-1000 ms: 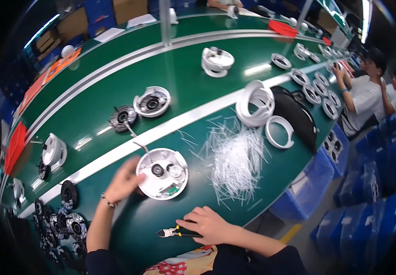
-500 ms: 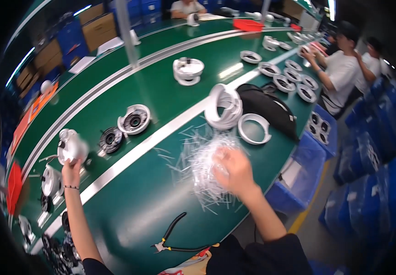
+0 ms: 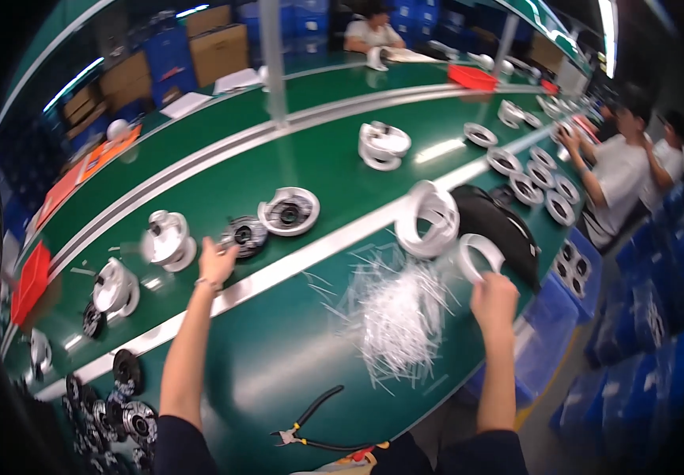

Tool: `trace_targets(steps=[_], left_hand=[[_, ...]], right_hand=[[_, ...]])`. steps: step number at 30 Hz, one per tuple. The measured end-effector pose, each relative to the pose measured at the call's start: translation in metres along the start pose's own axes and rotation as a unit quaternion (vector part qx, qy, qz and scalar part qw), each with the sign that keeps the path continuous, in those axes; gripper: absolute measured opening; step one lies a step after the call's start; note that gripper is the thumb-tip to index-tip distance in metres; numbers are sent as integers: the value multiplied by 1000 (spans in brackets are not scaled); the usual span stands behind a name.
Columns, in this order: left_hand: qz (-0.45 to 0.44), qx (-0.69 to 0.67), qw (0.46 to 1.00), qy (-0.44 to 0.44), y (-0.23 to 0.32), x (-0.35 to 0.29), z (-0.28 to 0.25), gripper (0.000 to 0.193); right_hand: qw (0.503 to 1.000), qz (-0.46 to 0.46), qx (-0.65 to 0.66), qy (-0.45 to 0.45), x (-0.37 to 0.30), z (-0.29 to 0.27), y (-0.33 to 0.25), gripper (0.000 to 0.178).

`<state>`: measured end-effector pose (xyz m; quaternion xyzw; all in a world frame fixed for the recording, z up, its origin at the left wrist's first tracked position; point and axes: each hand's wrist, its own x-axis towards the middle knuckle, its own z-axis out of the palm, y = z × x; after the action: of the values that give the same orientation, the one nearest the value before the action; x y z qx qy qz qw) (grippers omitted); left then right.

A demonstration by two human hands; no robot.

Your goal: Assembling small electronic components, likely parts of a security camera, on a factory assembly line.

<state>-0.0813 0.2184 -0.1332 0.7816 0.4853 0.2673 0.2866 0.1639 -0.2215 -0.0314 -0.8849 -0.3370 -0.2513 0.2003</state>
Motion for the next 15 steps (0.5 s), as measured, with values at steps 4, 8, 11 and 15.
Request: trace_targets(steps=[4,8,11,15], left_hand=[[-198,-218,954,-49,39,12,6,80],[-237,-426,871,-65,40,-8,-13,41],[-189,-492,842,-113,25,-50,-45,25],[-132,-489,859,-68,4,-119,-83,28]], right_hand=[[982,47,173,65,-19,-54,-72,15],[934,-212,289,-19,-52,-47,-151,33],[880,-315,328,-139,-77,-15,-193,43],[824,-406,315,-238,-77,21,-223,41]])
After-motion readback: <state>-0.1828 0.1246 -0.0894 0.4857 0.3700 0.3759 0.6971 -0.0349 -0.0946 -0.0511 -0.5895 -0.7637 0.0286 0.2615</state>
